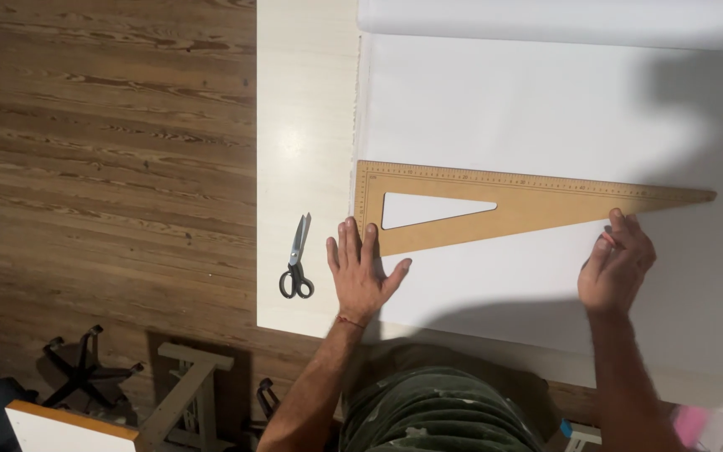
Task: Measuring and cutting a piece of white material from a roll using a triangle ruler and scissors
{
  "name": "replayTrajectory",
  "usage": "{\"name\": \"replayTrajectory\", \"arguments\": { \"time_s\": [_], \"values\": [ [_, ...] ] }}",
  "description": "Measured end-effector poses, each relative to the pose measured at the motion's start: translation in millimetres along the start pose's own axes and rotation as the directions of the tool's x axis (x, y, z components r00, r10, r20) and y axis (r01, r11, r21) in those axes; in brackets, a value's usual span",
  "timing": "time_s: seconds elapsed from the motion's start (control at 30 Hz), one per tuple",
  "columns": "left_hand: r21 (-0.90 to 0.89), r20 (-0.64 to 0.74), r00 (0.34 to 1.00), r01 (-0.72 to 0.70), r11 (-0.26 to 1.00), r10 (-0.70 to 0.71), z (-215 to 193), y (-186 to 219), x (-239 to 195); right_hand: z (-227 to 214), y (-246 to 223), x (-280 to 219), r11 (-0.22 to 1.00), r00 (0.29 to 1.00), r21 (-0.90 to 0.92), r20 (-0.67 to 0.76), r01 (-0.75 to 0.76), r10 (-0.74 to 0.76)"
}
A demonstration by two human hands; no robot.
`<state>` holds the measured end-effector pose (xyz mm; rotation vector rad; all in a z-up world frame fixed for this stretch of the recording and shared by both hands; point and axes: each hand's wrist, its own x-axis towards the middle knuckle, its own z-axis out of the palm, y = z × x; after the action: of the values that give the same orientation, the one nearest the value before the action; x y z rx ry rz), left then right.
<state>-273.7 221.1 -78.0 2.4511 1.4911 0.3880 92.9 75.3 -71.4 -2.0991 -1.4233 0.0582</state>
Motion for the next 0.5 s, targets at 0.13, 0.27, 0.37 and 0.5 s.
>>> {"name": "replayTrajectory", "arguments": {
  "time_s": [0.13,0.27,0.37,0.5],
  "values": [
    [-0.059,-0.016,1.0,-0.025,0.998,0.025,-1,-6,-2,-5,3,-4,0.996,1.0,0.082,0.006,-0.026,0.026],
    [-0.017,0.012,1.0,-0.026,1.0,0.026,3,-3,-4,-11,3,-14,0.995,0.997,0.071,0.039,-0.074,0.071],
    [0.02,0.058,0.998,0.035,0.999,-0.036,7,-1,-1,-7,4,-13,0.994,0.997,0.071,0.017,-0.078,0.077],
    [0.025,-0.046,0.992,0.118,0.993,-0.117,4,8,-6,-7,-2,-4,0.998,1.0,-0.052,-0.006,-0.02,0.02]
  ]
}}
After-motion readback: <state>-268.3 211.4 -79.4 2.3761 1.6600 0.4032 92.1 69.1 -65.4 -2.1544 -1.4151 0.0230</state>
